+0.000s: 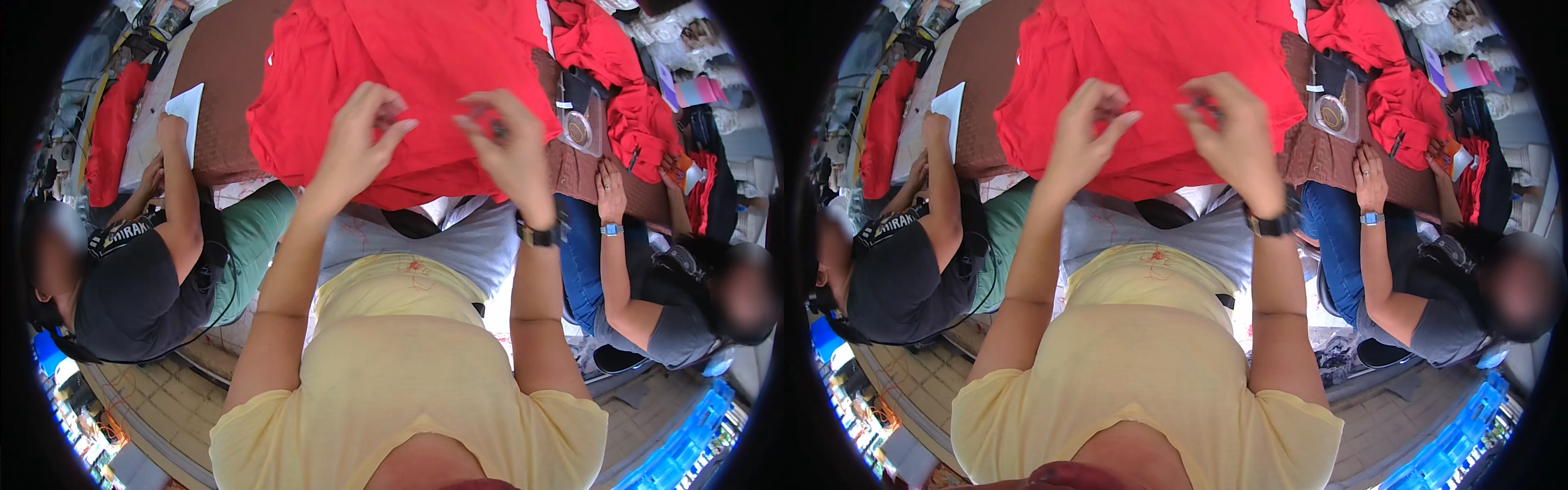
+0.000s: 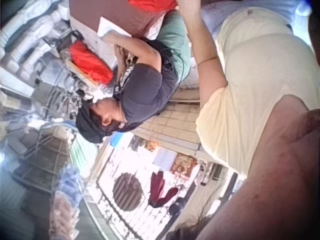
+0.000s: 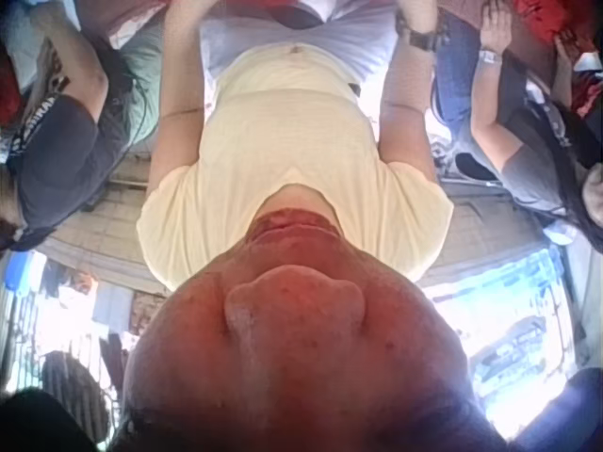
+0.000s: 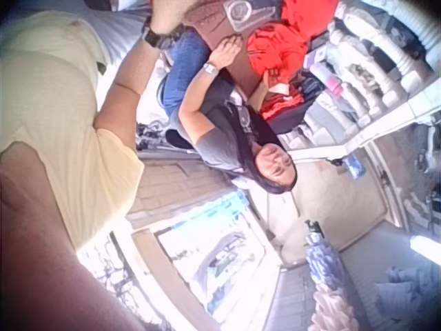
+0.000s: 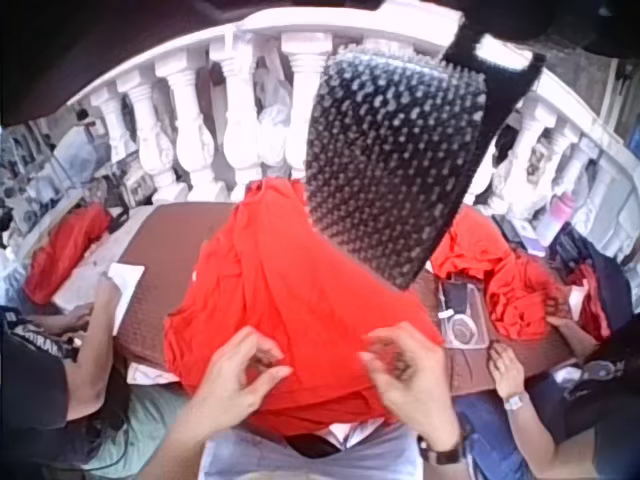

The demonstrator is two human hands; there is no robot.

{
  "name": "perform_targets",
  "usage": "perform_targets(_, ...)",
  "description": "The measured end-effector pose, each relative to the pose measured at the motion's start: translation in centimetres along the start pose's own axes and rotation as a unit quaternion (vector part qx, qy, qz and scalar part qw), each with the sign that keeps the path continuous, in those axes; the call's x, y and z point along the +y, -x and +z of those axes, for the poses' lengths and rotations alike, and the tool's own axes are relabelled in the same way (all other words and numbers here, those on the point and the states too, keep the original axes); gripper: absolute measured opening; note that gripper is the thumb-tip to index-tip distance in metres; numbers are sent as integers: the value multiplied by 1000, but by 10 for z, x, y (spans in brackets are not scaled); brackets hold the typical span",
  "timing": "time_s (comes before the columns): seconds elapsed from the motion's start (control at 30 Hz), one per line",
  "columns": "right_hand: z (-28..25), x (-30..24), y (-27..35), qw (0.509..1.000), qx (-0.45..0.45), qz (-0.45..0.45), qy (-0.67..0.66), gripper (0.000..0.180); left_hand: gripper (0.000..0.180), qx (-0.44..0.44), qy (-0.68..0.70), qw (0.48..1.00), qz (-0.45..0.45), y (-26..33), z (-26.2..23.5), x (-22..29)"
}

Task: The person trims loose threads from red shirts using a small pair of shears, picking up each garment, identifying threads, and cutting them before moving to the next item in the stack.

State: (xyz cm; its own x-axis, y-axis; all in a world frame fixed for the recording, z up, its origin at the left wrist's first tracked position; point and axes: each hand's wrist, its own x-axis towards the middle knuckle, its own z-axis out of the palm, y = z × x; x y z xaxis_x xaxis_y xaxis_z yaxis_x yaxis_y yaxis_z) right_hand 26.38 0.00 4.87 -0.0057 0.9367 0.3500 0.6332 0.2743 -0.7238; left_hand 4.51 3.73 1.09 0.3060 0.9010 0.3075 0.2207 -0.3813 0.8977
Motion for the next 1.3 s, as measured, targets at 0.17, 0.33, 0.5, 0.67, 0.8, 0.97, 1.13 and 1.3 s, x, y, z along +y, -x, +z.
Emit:
perform_targets(0.17, 52, 59, 9, 995, 8, 68, 76, 30, 23, 63, -191, 979, 14, -16, 65, -65)
perform_targets(0.33, 45, 66, 14, 994, -17, 106, -7, 34, 16, 15, -155, 987, -26, -20, 58, -64)
perform_targets(0.5, 36, 69, 12, 982, -24, 132, -130, 38, 10, -12, -49, 996, -78, -15, 55, -77)
perform_targets(0.67, 29, 47, 11, 987, -30, 117, -102, 37, 11, -66, 140, 977, -149, -14, 49, -67)
perform_targets(0.8, 23, 47, 11, 992, -80, 71, -67, 29, 12, -20, 290, 932, -214, -10, 45, -57)
perform_targets(0.97, 27, 50, 14, 995, -99, 6, 34, 17, 13, -22, 340, 908, -246, -10, 40, -57)
perform_targets(1.13, 29, 50, 14, 989, -59, -63, 121, 10, 8, -24, -98, 992, -77, -1, 39, -44)
perform_targets(1.3, 31, 47, 15, 986, -66, -76, 133, 8, 5, -18, 84, 991, -98, -4, 43, -59)
